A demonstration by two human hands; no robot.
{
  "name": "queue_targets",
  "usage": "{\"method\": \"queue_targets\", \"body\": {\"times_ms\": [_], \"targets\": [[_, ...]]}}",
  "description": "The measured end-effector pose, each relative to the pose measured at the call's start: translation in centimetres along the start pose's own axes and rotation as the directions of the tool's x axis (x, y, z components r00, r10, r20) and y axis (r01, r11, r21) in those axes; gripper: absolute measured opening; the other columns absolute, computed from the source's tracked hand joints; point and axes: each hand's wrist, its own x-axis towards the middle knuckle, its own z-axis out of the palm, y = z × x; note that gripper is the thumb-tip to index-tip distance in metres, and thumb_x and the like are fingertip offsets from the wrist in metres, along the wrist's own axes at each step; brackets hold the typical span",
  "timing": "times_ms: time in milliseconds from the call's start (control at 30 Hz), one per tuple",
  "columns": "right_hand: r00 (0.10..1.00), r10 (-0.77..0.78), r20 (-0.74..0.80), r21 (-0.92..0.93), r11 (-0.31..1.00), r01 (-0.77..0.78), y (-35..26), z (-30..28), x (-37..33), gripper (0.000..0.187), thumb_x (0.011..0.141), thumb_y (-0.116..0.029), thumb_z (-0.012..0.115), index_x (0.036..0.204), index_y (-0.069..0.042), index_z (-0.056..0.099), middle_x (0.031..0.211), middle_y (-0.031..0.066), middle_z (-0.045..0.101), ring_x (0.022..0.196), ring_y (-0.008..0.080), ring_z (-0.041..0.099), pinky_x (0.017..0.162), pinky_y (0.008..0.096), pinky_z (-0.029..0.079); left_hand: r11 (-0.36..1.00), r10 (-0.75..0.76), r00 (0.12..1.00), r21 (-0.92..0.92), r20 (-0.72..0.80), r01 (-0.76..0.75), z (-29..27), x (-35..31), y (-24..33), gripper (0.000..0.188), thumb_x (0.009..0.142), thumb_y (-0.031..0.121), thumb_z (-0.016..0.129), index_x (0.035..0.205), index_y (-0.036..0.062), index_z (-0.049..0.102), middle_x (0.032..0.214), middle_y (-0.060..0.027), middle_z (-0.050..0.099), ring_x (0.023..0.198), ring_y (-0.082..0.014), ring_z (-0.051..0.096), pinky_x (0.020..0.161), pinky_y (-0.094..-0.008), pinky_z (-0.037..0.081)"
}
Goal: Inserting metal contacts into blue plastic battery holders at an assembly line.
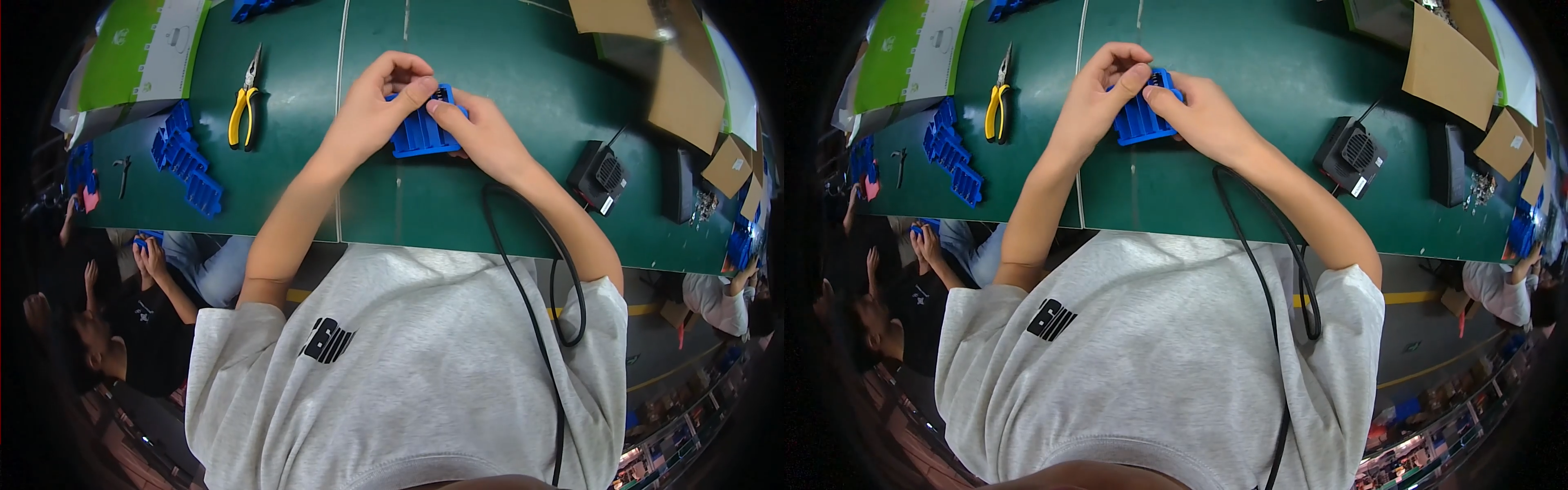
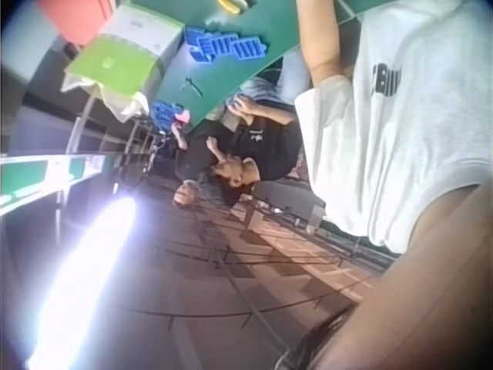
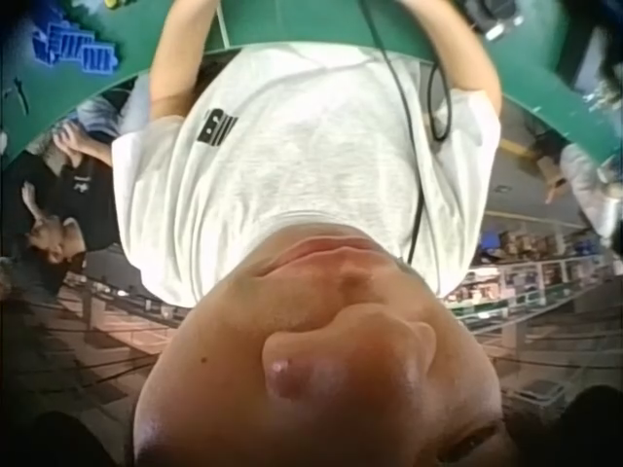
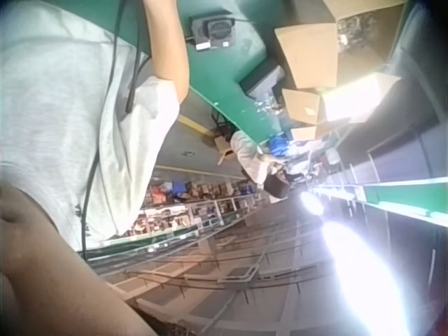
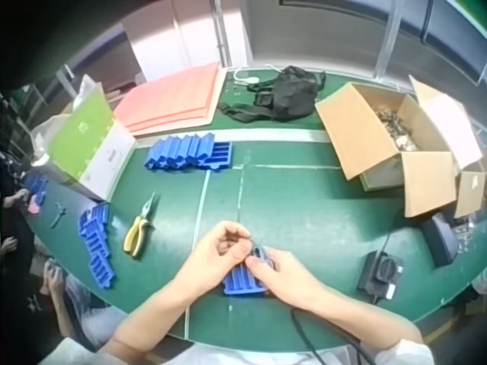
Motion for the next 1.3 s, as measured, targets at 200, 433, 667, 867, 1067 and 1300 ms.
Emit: {"method": "queue_targets", "body": {"times_ms": [200, 433, 667, 867, 1067, 1300], "targets": [[0.986, -0.158, -0.054, 0.021, 0.987, 0.159, 0.7, -0.4, 0.2, 0.035, 0.098, -0.031, 0.047, 0.112, -0.001, 0.059, 0.083, -0.0011, 0.059, 0.074, 0.0050, 0.052, 0.064, 0.0210, 0.044, 0.998, -0.054, 0.995, 0.025, 0.086, 0.052, -1.1, 0.0, 0.5, 0.024, 0.089, 0.023, 0.067, 0.102, 0.0031, 0.061, 0.094, -0.0035, 0.062, 0.086, -0.0115, 0.059, 0.077, -0.0252, 0.047], [0.962, -0.253, -0.098, 0.002, 0.967, 0.255, 1.3, -0.6, 0.2, 0.032, 0.098, -0.027, 0.043, 0.106, 0.000, 0.057, 0.092, 0.0024, 0.058, 0.087, 0.0089, 0.052, 0.080, 0.0240, 0.043, 0.988, 0.145, 0.989, 0.050, -0.016, -0.144, -0.1, -0.8, -0.1, 0.021, 0.086, 0.020, 0.070, 0.096, 0.0023, 0.063, 0.093, -0.0042, 0.062, 0.086, -0.0118, 0.060, 0.073, -0.0246, 0.047], [0.905, -0.379, -0.191, -0.040, 0.925, 0.379, 1.5, -0.3, 0.3, 0.029, 0.095, -0.026, 0.049, 0.093, 0.001, 0.058, 0.072, 0.0025, 0.053, 0.069, 0.0091, 0.048, 0.062, 0.0263, 0.042, 0.967, 0.244, 0.970, 0.075, -0.011, -0.242, 0.0, -1.0, -0.3, 0.018, 0.085, 0.015, 0.070, 0.095, 0.0011, 0.064, 0.090, -0.0053, 0.061, 0.083, -0.0132, 0.059, 0.072, -0.0254, 0.048], [0.913, -0.349, -0.210, -0.050, 0.937, 0.346, 1.0, -0.2, 0.2, 0.027, 0.095, -0.023, 0.049, 0.089, 0.002, 0.058, 0.075, 0.0045, 0.054, 0.069, 0.0106, 0.049, 0.062, 0.0272, 0.042, 0.935, 0.345, 0.938, 0.107, -0.038, -0.339, 0.2, -1.1, -0.2, 0.016, 0.085, 0.013, 0.069, 0.092, 0.0000, 0.065, 0.090, -0.0064, 0.061, 0.080, -0.0137, 0.058, 0.071, -0.0255, 0.047], [0.929, -0.310, -0.201, -0.051, 0.951, 0.306, 1.4, -0.1, 0.3, 0.035, 0.097, -0.032, 0.046, 0.096, 0.001, 0.058, 0.076, -0.0019, 0.053, 0.075, 0.0055, 0.048, 0.069, 0.0233, 0.041, 0.911, 0.378, 0.926, 0.178, 0.002, -0.372, -0.1, -1.1, -0.1, 0.015, 0.088, 0.010, 0.065, 0.096, -0.0010, 0.061, 0.093, -0.0065, 0.058, 0.083, -0.0129, 0.057, 0.073, -0.0241, 0.046], [0.998, 0.023, -0.055, 0.843, 0.537, 0.034, -0.4, -1.3, 1.1, 0.041, 0.093, -0.033, 0.036, 0.093, 0.003, 0.056, 0.114, 0.0233, 0.058, 0.108, 0.0346, 0.056, 0.101, 0.0446, 0.040, 0.965, 0.258, 0.941, 0.017, -0.218, -0.261, -0.6, -0.6, -0.3, 0.020, 0.095, 0.015, 0.056, 0.109, 0.0001, 0.057, 0.092, -0.0046, 0.059, 0.083, -0.0112, 0.056, 0.074, -0.0230, 0.046]]}}
